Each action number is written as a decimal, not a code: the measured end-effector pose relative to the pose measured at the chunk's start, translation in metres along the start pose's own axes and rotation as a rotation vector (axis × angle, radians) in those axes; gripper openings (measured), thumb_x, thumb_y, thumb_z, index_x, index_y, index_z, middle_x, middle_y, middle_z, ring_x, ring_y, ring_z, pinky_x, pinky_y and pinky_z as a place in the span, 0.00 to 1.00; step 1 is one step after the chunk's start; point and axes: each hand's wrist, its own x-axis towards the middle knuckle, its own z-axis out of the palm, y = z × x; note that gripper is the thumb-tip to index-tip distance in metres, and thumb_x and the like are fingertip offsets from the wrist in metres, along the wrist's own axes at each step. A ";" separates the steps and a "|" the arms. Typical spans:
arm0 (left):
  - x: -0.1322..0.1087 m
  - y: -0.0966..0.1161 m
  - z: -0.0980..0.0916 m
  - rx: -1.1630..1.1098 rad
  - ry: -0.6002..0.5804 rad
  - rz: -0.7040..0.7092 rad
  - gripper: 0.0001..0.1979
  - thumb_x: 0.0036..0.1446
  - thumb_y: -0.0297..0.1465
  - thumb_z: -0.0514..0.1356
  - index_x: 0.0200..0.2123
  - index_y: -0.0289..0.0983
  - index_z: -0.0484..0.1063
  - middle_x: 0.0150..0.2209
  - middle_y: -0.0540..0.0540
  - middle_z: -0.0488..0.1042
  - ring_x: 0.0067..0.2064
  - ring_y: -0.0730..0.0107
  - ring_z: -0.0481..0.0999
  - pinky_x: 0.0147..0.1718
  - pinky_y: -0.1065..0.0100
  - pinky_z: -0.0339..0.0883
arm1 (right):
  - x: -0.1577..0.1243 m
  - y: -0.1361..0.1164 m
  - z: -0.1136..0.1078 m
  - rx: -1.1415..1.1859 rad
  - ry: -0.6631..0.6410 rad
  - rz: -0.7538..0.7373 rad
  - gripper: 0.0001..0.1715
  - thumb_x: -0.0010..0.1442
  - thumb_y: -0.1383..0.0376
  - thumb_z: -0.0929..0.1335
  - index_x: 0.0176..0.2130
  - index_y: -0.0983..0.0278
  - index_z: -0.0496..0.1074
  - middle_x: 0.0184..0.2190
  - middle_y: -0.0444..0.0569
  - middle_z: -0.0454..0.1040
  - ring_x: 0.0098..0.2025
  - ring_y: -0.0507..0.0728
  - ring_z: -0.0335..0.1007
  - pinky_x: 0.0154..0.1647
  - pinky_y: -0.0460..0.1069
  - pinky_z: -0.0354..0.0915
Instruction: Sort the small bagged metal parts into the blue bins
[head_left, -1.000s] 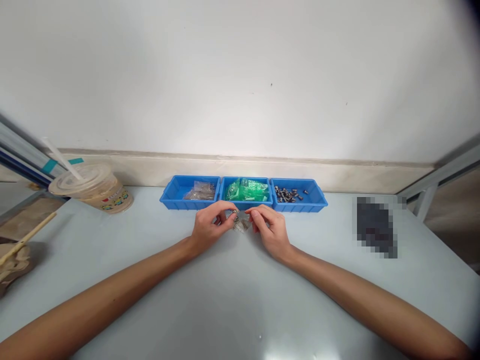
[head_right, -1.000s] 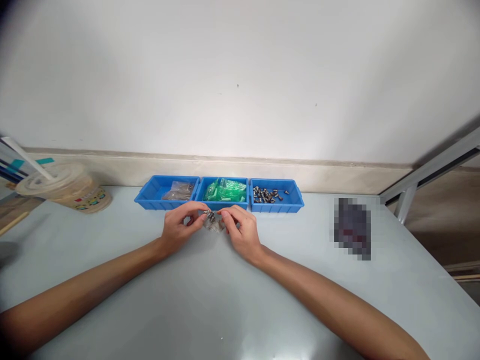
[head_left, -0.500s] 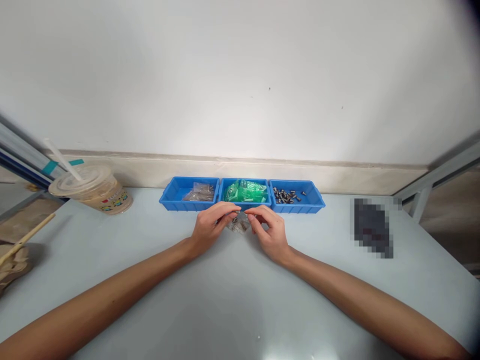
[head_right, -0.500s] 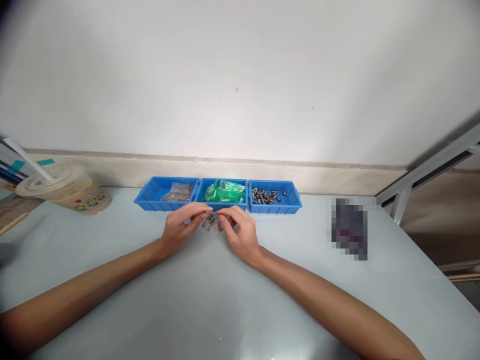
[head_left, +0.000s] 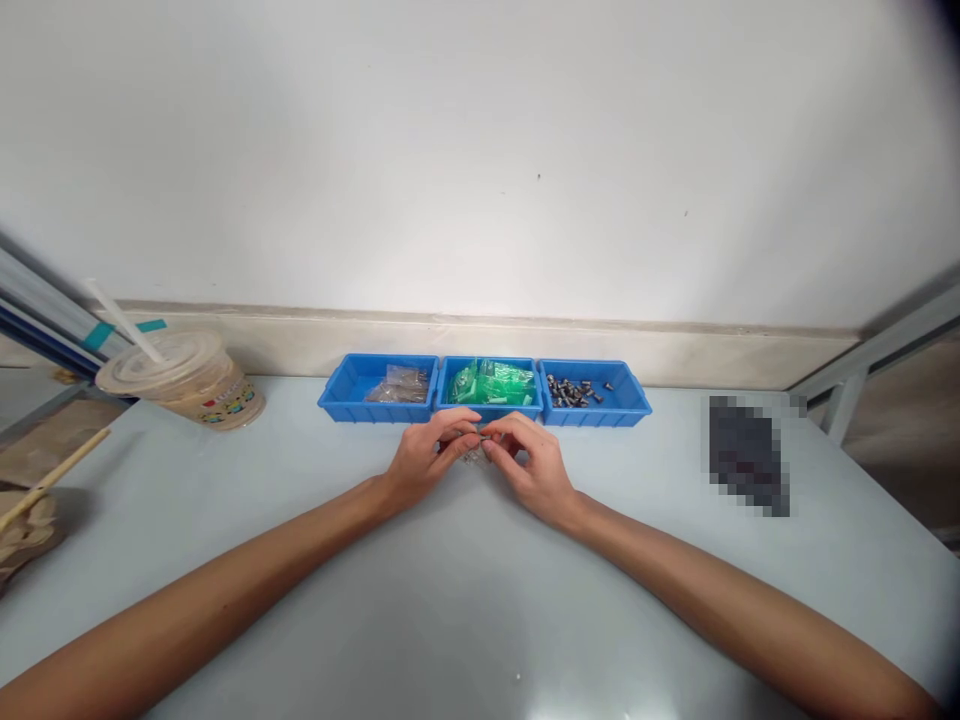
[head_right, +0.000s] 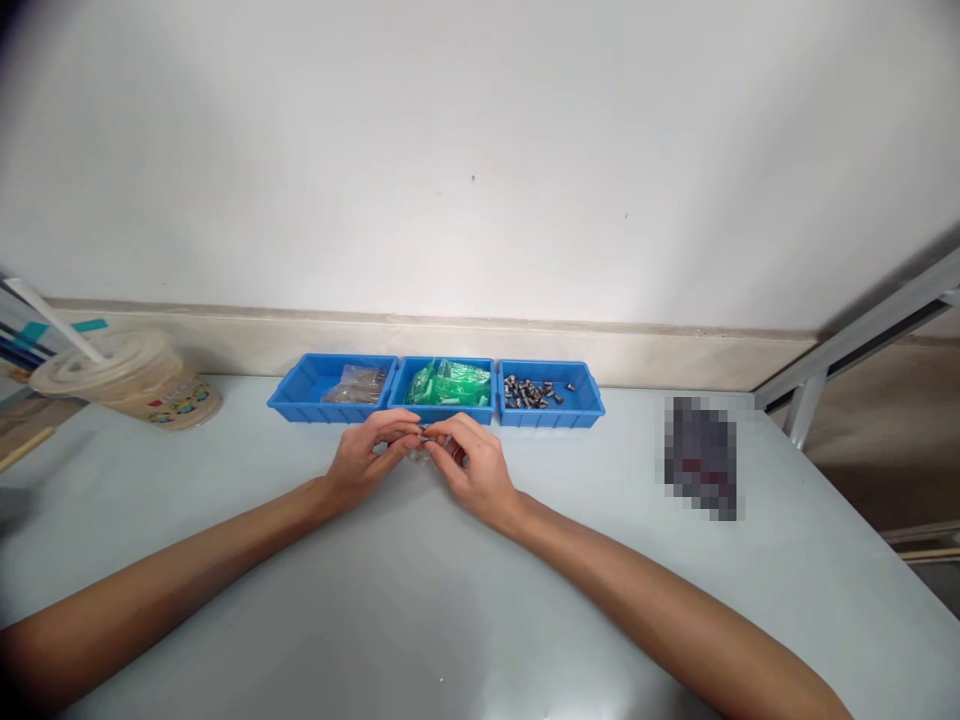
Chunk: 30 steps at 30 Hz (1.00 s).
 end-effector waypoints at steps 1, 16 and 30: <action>0.001 0.001 -0.001 0.030 -0.004 0.007 0.12 0.65 0.35 0.55 0.48 0.38 0.69 0.33 0.49 0.80 0.33 0.75 0.80 0.32 0.76 0.73 | 0.000 0.000 0.000 -0.003 0.000 0.012 0.06 0.63 0.66 0.65 0.39 0.62 0.73 0.29 0.46 0.69 0.31 0.53 0.65 0.31 0.47 0.62; 0.004 0.006 -0.003 0.092 0.060 0.036 0.06 0.62 0.30 0.59 0.40 0.37 0.74 0.36 0.47 0.79 0.28 0.78 0.75 0.27 0.77 0.69 | 0.001 0.000 0.000 -0.030 -0.010 0.063 0.15 0.66 0.63 0.62 0.31 0.64 0.73 0.25 0.45 0.70 0.28 0.52 0.64 0.32 0.47 0.59; 0.003 0.002 -0.004 0.107 0.063 0.062 0.09 0.64 0.31 0.54 0.43 0.38 0.74 0.36 0.46 0.79 0.35 0.72 0.78 0.35 0.73 0.71 | -0.003 -0.002 0.000 -0.036 0.089 -0.025 0.10 0.65 0.65 0.64 0.42 0.62 0.74 0.29 0.47 0.71 0.30 0.53 0.65 0.31 0.49 0.63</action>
